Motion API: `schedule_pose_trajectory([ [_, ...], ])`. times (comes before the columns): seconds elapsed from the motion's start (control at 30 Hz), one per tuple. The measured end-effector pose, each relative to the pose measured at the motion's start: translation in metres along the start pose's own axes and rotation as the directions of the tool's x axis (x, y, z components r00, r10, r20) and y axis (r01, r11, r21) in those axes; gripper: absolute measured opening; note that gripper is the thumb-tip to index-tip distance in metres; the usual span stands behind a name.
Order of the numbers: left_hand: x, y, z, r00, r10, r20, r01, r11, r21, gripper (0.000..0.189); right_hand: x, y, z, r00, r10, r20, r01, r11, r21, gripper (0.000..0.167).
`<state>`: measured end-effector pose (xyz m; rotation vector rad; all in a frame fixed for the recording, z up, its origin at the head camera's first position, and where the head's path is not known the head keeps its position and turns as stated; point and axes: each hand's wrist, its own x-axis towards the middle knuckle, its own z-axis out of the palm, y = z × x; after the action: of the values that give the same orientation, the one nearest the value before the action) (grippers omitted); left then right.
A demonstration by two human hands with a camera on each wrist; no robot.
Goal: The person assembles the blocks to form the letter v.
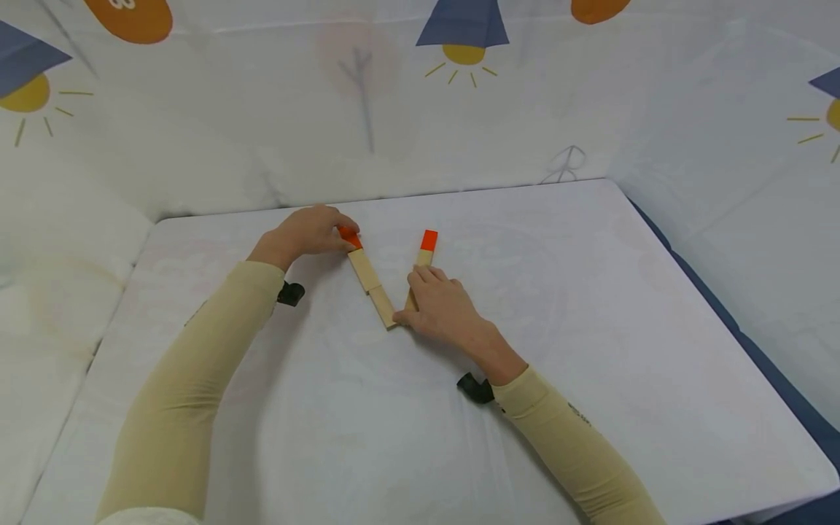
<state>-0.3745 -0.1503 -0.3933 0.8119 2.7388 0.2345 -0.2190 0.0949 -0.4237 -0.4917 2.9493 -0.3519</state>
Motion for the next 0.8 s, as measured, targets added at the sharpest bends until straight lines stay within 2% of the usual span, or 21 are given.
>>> schedule_pose_trajectory([
  [0.3,-0.0008,-0.0028,0.0005,1.000,-0.014,0.010,0.014,1.000,0.003,0.044,0.0008,-0.0008,-0.0011,1.000,0.003,0.008,-0.003,1.000,-0.011,0.057],
  [0.8,0.0000,-0.0041,0.0030,1.000,0.001,0.012,-0.002,1.000,0.011,0.044,0.0007,-0.0004,-0.0010,1.000,0.009,0.015,-0.009,1.000,0.000,0.058],
])
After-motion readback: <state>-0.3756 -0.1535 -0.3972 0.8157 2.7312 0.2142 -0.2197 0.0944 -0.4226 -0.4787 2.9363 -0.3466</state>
